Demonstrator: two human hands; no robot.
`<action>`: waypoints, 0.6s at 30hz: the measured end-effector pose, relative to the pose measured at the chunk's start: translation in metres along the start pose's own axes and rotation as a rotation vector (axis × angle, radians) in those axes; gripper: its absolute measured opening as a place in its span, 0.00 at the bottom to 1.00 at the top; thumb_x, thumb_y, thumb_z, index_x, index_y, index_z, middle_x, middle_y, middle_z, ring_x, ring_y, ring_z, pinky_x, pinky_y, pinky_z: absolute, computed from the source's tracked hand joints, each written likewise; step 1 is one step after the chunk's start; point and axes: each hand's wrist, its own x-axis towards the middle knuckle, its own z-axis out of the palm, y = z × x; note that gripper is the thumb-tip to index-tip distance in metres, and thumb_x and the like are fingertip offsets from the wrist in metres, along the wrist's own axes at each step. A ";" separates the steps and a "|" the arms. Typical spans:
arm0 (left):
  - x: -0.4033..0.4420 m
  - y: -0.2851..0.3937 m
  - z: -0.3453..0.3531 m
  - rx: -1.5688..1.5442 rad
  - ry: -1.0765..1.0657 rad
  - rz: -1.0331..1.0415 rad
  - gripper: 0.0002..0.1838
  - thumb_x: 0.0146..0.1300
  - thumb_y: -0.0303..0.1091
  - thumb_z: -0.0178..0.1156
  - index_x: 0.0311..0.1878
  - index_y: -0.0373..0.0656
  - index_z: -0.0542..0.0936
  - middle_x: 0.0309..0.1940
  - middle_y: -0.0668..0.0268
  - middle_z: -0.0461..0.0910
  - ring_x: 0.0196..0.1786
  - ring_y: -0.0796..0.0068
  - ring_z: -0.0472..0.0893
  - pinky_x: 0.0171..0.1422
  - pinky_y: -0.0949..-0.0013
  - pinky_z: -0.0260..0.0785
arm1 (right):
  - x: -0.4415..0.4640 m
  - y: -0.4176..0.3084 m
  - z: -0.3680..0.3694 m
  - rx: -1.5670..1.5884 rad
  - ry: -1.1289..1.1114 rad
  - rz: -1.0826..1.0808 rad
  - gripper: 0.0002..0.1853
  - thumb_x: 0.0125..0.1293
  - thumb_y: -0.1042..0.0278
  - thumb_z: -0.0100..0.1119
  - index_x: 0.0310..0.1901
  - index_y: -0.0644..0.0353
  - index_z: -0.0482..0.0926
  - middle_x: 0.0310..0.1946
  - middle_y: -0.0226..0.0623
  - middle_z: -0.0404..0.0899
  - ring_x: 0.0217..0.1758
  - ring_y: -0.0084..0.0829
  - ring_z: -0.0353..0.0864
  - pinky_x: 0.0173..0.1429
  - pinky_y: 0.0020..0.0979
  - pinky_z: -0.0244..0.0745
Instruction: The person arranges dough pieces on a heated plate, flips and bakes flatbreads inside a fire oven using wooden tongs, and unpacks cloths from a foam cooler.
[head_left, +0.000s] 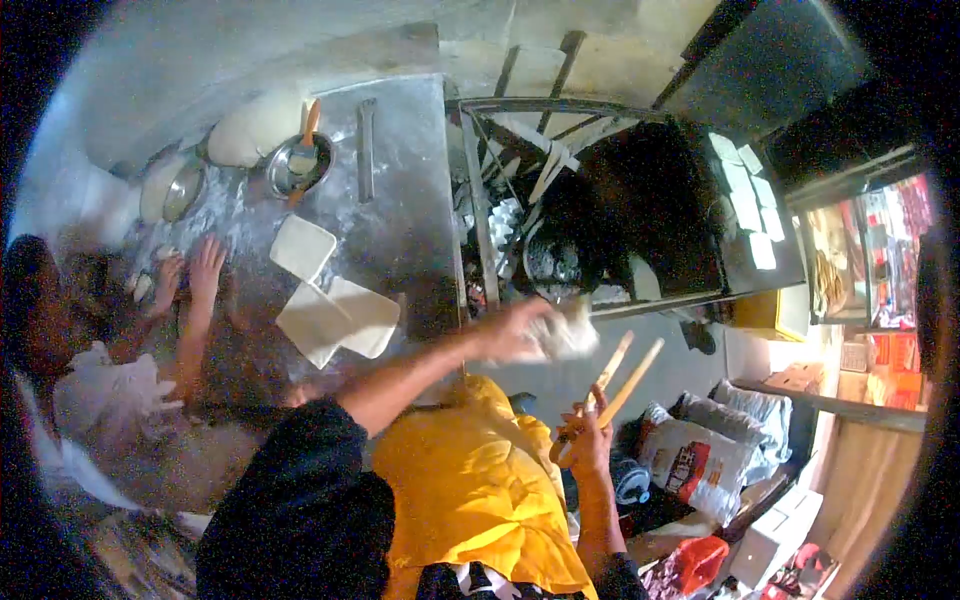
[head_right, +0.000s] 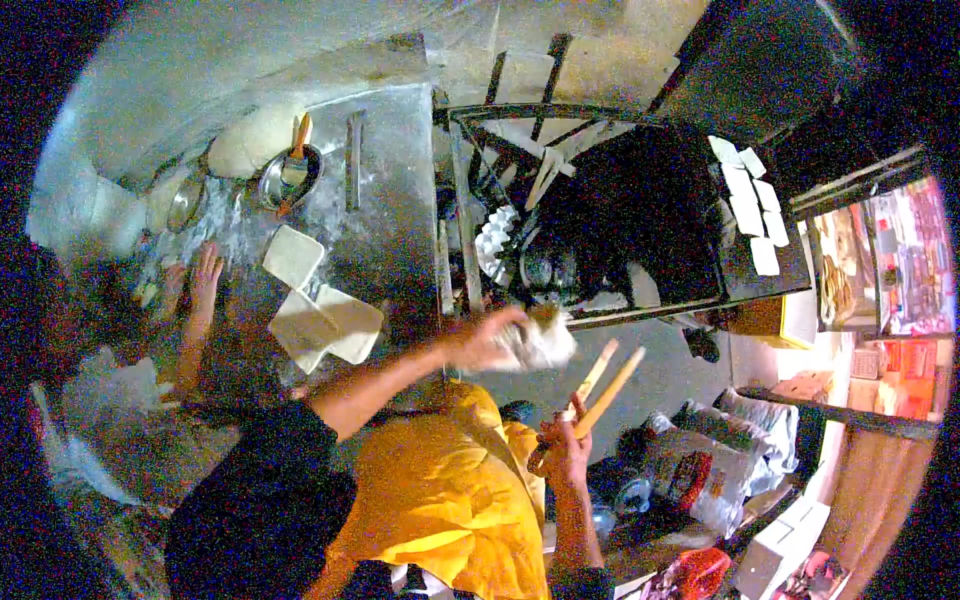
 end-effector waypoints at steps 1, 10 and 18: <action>-0.002 0.013 0.030 -0.205 -0.079 -0.055 0.39 0.52 0.38 0.69 0.66 0.40 0.63 0.62 0.59 0.68 0.66 0.65 0.65 0.71 0.63 0.56 | 0.005 0.001 -0.012 0.105 -0.028 0.004 0.25 0.67 0.61 0.55 0.65 0.51 0.67 0.41 0.34 0.74 0.41 0.32 0.78 0.39 0.35 0.77; 0.049 0.080 0.194 -0.851 -0.069 -0.325 0.38 0.63 0.52 0.61 0.69 0.43 0.60 0.66 0.60 0.64 0.67 0.69 0.65 0.70 0.65 0.60 | 0.009 -0.006 -0.119 0.303 0.233 -0.020 0.16 0.65 0.64 0.56 0.51 0.60 0.72 0.40 0.35 0.76 0.38 0.28 0.79 0.41 0.29 0.76; 0.148 0.069 0.350 -0.278 -0.237 -0.207 0.38 0.47 0.35 0.73 0.63 0.41 0.68 0.56 0.58 0.75 0.57 0.65 0.75 0.63 0.66 0.66 | 0.026 -0.056 -0.279 0.132 0.126 -0.088 0.16 0.65 0.63 0.57 0.52 0.62 0.74 0.33 0.34 0.79 0.35 0.27 0.80 0.40 0.29 0.75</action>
